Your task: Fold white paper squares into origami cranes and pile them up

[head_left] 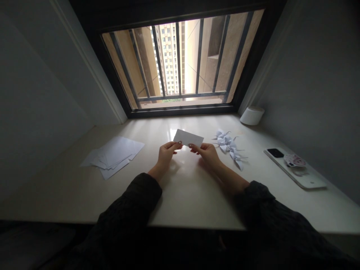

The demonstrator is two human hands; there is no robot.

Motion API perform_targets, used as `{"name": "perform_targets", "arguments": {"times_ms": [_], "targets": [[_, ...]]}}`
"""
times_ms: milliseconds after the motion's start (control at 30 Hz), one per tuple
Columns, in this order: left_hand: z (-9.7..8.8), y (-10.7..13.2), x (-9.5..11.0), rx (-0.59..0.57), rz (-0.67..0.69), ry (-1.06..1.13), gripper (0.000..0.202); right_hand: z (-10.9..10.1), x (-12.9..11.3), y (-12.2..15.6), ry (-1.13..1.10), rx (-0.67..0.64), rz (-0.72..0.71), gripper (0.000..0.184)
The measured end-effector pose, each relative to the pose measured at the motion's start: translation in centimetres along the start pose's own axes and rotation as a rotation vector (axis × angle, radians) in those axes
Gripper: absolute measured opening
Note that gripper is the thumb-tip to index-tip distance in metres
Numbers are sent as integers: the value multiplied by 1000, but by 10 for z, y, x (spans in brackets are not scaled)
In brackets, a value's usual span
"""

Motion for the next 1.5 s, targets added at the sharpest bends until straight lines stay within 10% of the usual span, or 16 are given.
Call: {"name": "perform_targets", "arguments": {"times_ms": [433, 733, 1500], "targets": [[-27, -11, -1, 201, 58, 87, 38, -14, 16, -8, -91, 103, 89, 34], [5, 0, 2, -117, 124, -125, 40, -7, 8, -6, -50, 63, 8, 34], [6, 1, 0, -134, 49, -149, 46, -9, 13, -12, 24, -8, 37, 38]]}}
Point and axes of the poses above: each hand's wrist, its own y-axis away from the middle knuckle, its own z-axis out of the palm, x = y × z, the point moved 6 cm from there along -y, towards the middle knuckle, and after that the axes turned 13 degrees about y, right-handed, at the moved point
